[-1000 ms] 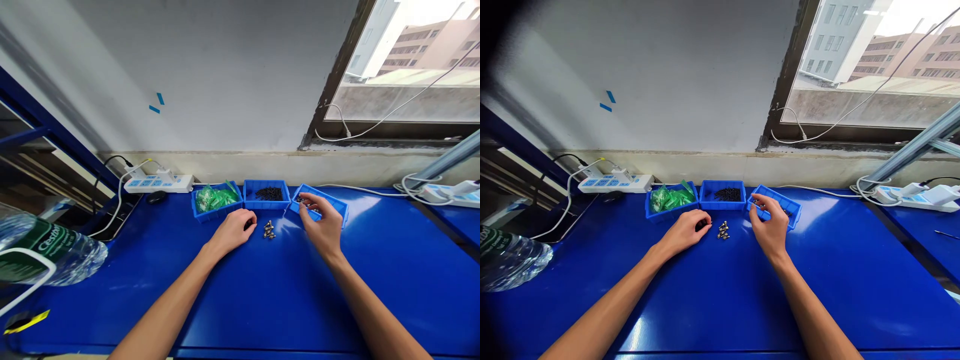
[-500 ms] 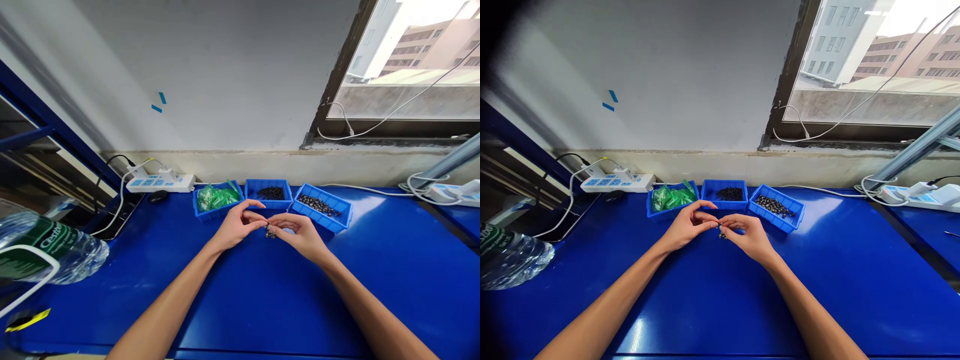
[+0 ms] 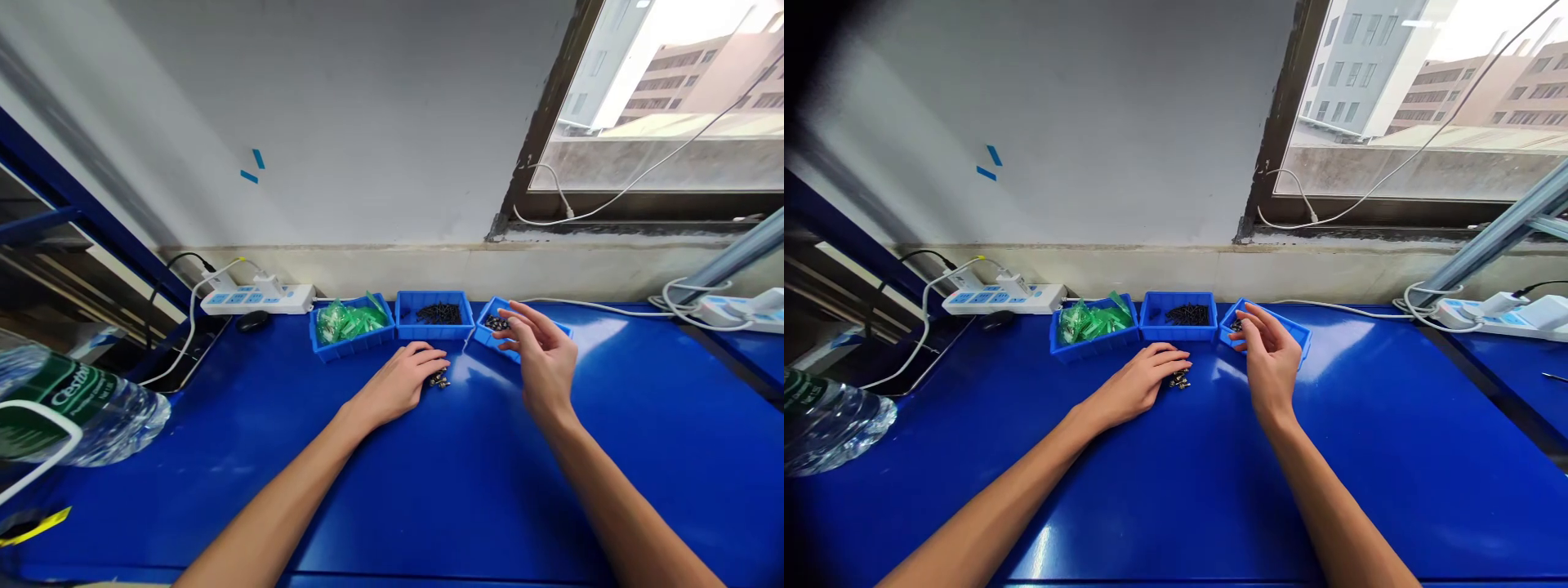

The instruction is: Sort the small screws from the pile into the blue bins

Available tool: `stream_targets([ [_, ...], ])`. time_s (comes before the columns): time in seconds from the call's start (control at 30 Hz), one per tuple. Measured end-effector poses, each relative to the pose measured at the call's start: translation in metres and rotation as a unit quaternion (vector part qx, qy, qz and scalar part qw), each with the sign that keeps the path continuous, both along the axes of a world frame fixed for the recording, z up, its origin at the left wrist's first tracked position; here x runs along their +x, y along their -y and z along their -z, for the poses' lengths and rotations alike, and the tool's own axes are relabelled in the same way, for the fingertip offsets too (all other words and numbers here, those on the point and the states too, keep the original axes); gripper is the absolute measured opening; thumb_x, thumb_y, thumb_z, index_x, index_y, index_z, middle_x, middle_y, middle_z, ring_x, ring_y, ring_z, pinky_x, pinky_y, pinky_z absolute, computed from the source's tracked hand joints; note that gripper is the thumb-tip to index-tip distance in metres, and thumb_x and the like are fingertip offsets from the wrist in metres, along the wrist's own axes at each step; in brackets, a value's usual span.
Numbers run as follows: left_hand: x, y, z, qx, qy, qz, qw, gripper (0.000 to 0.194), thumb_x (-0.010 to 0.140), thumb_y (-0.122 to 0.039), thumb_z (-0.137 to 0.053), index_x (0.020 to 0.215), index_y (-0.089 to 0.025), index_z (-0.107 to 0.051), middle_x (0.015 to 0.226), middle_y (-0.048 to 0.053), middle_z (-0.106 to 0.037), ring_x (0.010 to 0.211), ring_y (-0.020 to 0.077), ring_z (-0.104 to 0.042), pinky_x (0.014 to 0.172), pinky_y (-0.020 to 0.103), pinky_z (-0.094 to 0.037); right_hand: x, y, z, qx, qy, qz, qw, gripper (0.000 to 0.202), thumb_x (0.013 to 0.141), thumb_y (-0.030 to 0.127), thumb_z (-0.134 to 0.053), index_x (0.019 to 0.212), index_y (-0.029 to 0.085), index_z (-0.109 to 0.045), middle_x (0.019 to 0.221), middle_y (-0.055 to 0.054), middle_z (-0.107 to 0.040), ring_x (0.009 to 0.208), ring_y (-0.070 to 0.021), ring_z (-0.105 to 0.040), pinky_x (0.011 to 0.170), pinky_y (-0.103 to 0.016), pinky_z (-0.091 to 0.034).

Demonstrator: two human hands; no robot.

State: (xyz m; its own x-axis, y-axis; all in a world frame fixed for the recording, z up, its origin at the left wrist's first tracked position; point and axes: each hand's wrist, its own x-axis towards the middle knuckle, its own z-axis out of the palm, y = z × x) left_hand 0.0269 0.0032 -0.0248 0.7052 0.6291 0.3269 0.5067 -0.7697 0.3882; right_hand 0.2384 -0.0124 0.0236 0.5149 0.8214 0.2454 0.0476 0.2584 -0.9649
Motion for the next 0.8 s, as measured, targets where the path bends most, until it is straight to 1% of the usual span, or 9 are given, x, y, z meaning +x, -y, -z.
stream_targets([
  [0.1,-0.004,-0.005,0.002,0.028,-0.012,-0.022,0.999,0.045,0.092,0.002,-0.047,0.126,-0.018,-0.068,0.131,0.010,-0.071,0.127,0.0250,-0.058,0.107,0.047,-0.054,-0.003,0.001,0.002,-0.002,0.018,-0.037,0.999,0.032,0.076,0.037,-0.073,0.102,0.018,-0.074,0.094,-0.009,-0.078,0.064,-0.0169,-0.070,0.057,-0.032,-0.056],
  [0.23,-0.013,-0.011,0.003,0.047,-0.005,-0.056,0.997,0.035,0.096,-0.004,-0.051,0.123,-0.015,-0.070,0.120,0.012,-0.074,0.115,0.0245,-0.064,0.100,0.044,-0.058,-0.009,0.003,0.007,-0.007,0.029,-0.084,0.996,0.032,0.078,0.037,-0.072,0.104,0.018,-0.072,0.096,-0.009,-0.078,0.064,-0.0163,-0.069,0.058,-0.032,-0.056],
  [0.33,-0.016,-0.013,0.005,0.053,0.002,-0.079,0.995,0.026,0.099,-0.011,-0.054,0.116,-0.015,-0.073,0.113,0.013,-0.075,0.107,0.0245,-0.066,0.095,0.041,-0.059,-0.011,0.003,0.008,-0.014,0.030,-0.105,0.994,0.031,0.077,0.038,-0.072,0.101,0.018,-0.072,0.093,-0.008,-0.078,0.063,-0.0159,-0.069,0.057,-0.031,-0.055],
  [0.43,-0.017,-0.013,0.005,0.039,0.017,-0.097,0.994,0.021,0.099,-0.013,-0.056,0.108,-0.016,-0.075,0.107,0.011,-0.075,0.101,0.0233,-0.068,0.090,0.038,-0.060,-0.012,0.003,0.007,-0.023,0.040,-0.123,0.991,0.030,0.076,0.039,-0.072,0.097,0.018,-0.073,0.088,-0.008,-0.078,0.061,-0.0162,-0.069,0.058,-0.031,-0.055],
  [0.53,-0.014,-0.011,0.001,-0.004,0.064,-0.116,0.991,0.017,0.095,-0.011,-0.061,0.103,-0.018,-0.074,0.101,0.008,-0.076,0.096,0.0228,-0.070,0.089,0.038,-0.059,-0.011,0.003,0.009,-0.034,0.070,-0.157,0.985,0.026,0.076,0.038,-0.070,0.093,0.018,-0.074,0.081,-0.007,-0.078,0.060,-0.0164,-0.069,0.058,-0.031,-0.056],
  [0.6,-0.011,-0.008,-0.003,-0.058,0.125,-0.123,0.983,0.015,0.091,-0.011,-0.064,0.102,-0.018,-0.071,0.094,0.005,-0.076,0.088,0.0211,-0.071,0.085,0.037,-0.059,-0.011,0.002,0.012,-0.047,0.104,-0.197,0.974,0.024,0.076,0.037,-0.069,0.090,0.017,-0.075,0.076,-0.006,-0.077,0.059,-0.0169,-0.069,0.059,-0.032,-0.057],
  [0.7,-0.006,-0.004,-0.010,-0.153,0.243,-0.114,0.951,0.011,0.087,-0.017,-0.069,0.096,-0.019,-0.063,0.082,0.001,-0.073,0.076,0.0170,-0.070,0.076,0.031,-0.058,-0.012,0.001,0.018,-0.063,0.163,-0.252,0.952,0.025,0.074,0.036,-0.072,0.091,0.018,-0.077,0.072,-0.004,-0.076,0.063,-0.0184,-0.071,0.063,-0.032,-0.058],
  [0.8,-0.003,-0.001,-0.015,-0.225,0.322,-0.088,0.916,0.018,0.084,-0.024,-0.073,0.090,-0.020,-0.056,0.080,0.000,-0.072,0.073,0.0152,-0.070,0.074,0.029,-0.058,-0.014,0.002,0.022,-0.073,0.163,-0.313,0.933,0.027,0.073,0.037,-0.077,0.093,0.018,-0.079,0.078,-0.006,-0.078,0.071,-0.0204,-0.074,0.069,-0.033,-0.060],
])
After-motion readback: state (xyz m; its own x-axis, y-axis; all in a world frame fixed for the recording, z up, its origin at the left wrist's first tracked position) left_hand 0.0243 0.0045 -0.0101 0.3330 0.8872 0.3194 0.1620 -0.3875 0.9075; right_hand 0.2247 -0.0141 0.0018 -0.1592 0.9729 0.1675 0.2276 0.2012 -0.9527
